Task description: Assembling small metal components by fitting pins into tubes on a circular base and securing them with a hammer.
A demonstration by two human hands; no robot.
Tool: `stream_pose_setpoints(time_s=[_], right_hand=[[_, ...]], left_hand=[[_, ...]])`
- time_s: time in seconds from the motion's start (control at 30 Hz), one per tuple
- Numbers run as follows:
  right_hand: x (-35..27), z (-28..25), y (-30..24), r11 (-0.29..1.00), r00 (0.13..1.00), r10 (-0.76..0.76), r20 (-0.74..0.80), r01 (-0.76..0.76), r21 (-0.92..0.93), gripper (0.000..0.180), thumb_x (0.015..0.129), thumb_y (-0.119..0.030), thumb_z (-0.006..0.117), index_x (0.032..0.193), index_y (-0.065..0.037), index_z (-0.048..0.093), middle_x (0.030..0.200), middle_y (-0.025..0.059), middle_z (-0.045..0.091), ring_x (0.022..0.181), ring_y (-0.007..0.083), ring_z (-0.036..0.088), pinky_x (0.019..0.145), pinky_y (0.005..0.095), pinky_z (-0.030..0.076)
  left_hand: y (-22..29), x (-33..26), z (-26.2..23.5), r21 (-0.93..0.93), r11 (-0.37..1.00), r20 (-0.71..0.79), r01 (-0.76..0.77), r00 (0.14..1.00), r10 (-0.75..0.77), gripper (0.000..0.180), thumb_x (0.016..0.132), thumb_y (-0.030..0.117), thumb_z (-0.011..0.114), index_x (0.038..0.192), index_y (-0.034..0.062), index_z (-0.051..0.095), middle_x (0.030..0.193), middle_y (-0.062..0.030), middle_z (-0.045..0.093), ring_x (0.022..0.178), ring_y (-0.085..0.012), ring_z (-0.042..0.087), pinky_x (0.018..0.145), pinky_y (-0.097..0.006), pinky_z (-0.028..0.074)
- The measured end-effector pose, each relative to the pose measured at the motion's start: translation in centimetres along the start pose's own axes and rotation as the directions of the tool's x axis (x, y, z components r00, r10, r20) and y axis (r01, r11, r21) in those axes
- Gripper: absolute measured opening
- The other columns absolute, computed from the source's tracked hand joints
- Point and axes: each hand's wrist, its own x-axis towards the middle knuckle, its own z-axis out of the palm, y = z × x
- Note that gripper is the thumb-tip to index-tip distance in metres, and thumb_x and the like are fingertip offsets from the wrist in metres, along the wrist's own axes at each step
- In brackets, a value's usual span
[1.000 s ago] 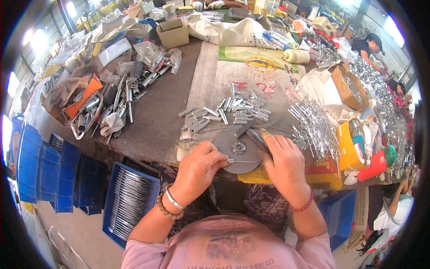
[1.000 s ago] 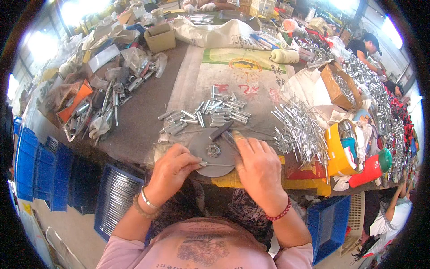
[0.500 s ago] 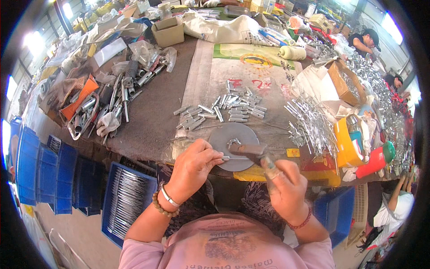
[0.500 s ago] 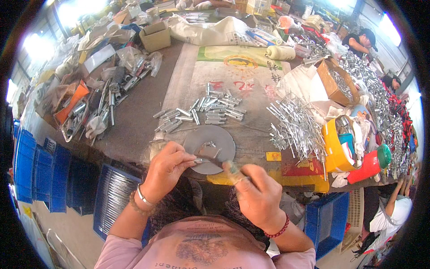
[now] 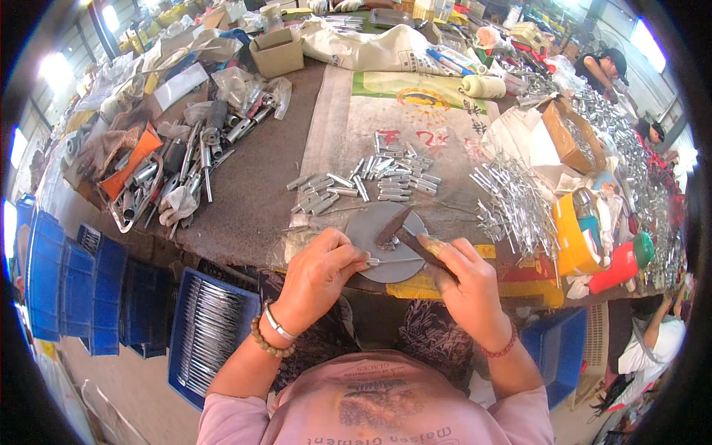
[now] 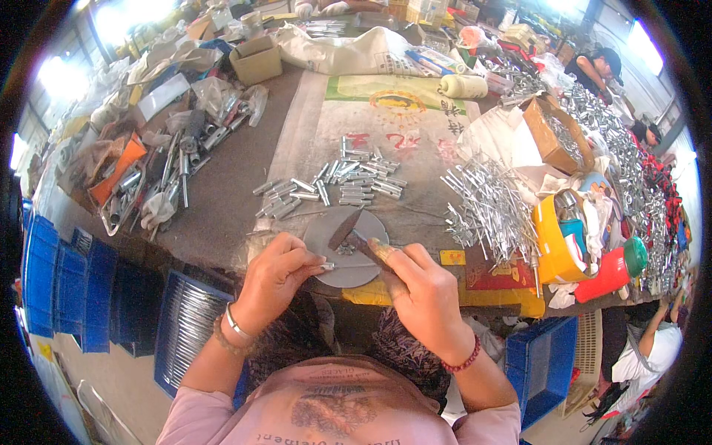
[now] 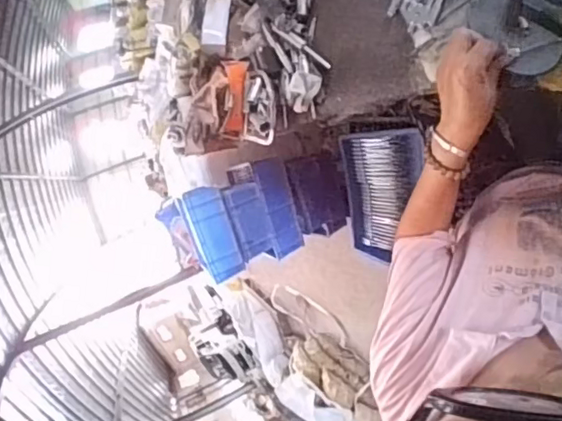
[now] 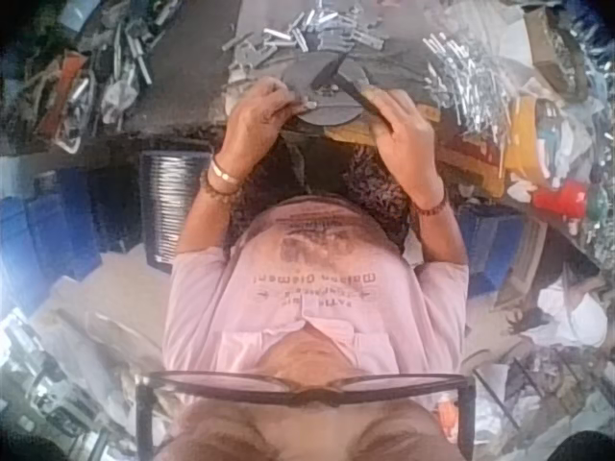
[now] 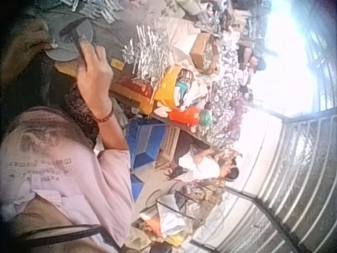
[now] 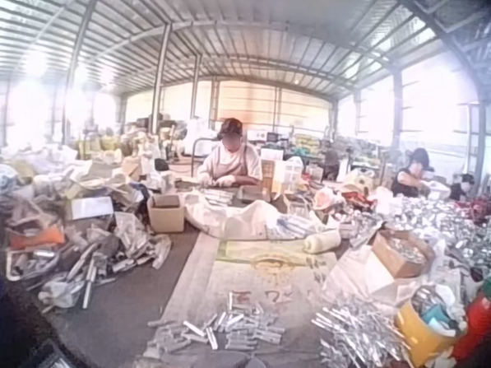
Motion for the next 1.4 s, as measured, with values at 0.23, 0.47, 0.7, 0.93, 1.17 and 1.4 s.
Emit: stream_pose_setpoints(time_s=[0.23,0.47,0.7,0.93,1.17,1.4], right_hand=[[0.5,0.4,-1.5,0.924,0.974,-0.197,0.111,0.222,-0.311,0.026,0.087,-0.008,0.081,0.112,-0.010,0.076,0.100,0.0117,0.067,0.087,0.0348,0.071,0.074,0.0456,0.058],[-2.9,1.9,-3.5,0.956,0.918,0.226,0.325,-0.273,0.108,0.025,0.094,-0.011,0.080,0.115,-0.005,0.068,0.085,0.0152,0.073,0.076,0.0387,0.074,0.069,0.0471,0.059],[-3.9,2.8,-4.0,0.512,0.655,0.370,0.659,-0.735,0.444,0.028,0.103,-0.008,0.078,0.128,-0.002,0.065,0.078,0.0045,0.066,0.067,0.0101,0.060,0.064,0.0305,0.054],[-4.6,3.9,-5.4,0.544,0.651,0.347,0.675,-0.726,0.421,0.031,0.104,-0.006,0.076,0.132,-0.001,0.064,0.087,0.0045,0.071,0.071,0.0089,0.063,0.065,0.0288,0.054],[-5.2,5.2,-4.9,0.698,0.858,0.180,0.481,-0.456,0.552,0.044,0.102,-0.001,0.077,0.143,0.001,0.061,0.109,0.0110,0.078,0.094,0.0156,0.076,0.077,0.0313,0.066],[-3.2,5.0,-0.9,0.642,0.845,0.495,0.205,-0.514,0.570,0.049,0.114,-0.035,0.065,0.153,-0.007,0.062,0.096,0.0056,0.071,0.065,0.0093,0.062,0.054,0.0230,0.050]], left_hand=[[0.3,-0.4,-0.3,0.017,0.998,0.022,0.054,0.998,-0.054,0.022,0.088,0.004,0.089,0.109,0.0104,0.084,0.100,-0.0083,0.068,0.091,-0.0283,0.071,0.078,-0.036,0.056],[1.2,-1.1,0.5,0.057,0.998,-0.119,-0.034,0.992,0.041,0.029,0.088,0.001,0.088,0.115,0.0091,0.085,0.105,-0.0096,0.072,0.092,-0.0269,0.071,0.080,-0.035,0.057],[3.8,-5.9,2.6,-0.561,0.633,0.116,0.534,0.807,-0.579,0.050,0.115,0.012,0.060,0.165,0.0119,0.050,0.108,-0.0062,0.080,0.073,-0.0047,0.062,0.058,-0.020,0.052],[4.0,-6.3,2.5,-0.798,0.342,0.198,0.496,0.752,-0.629,0.063,0.110,0.010,0.068,0.168,0.0085,0.042,0.106,-0.0070,0.079,0.072,-0.0047,0.062,0.058,-0.020,0.050],[1.6,-8.7,-0.3,-0.842,0.411,0.002,0.350,0.763,-0.646,0.060,0.105,0.010,0.076,0.157,0.0099,0.046,0.108,-0.0040,0.077,0.072,-0.0035,0.059,0.058,-0.020,0.047],[-9.1,-20.9,-6.3,-0.679,0.503,-0.387,0.535,0.322,-0.864,0.051,0.103,0.012,0.073,0.150,0.0066,0.054,0.101,-0.0060,0.077,0.070,-0.0065,0.056,0.058,-0.024,0.045]])
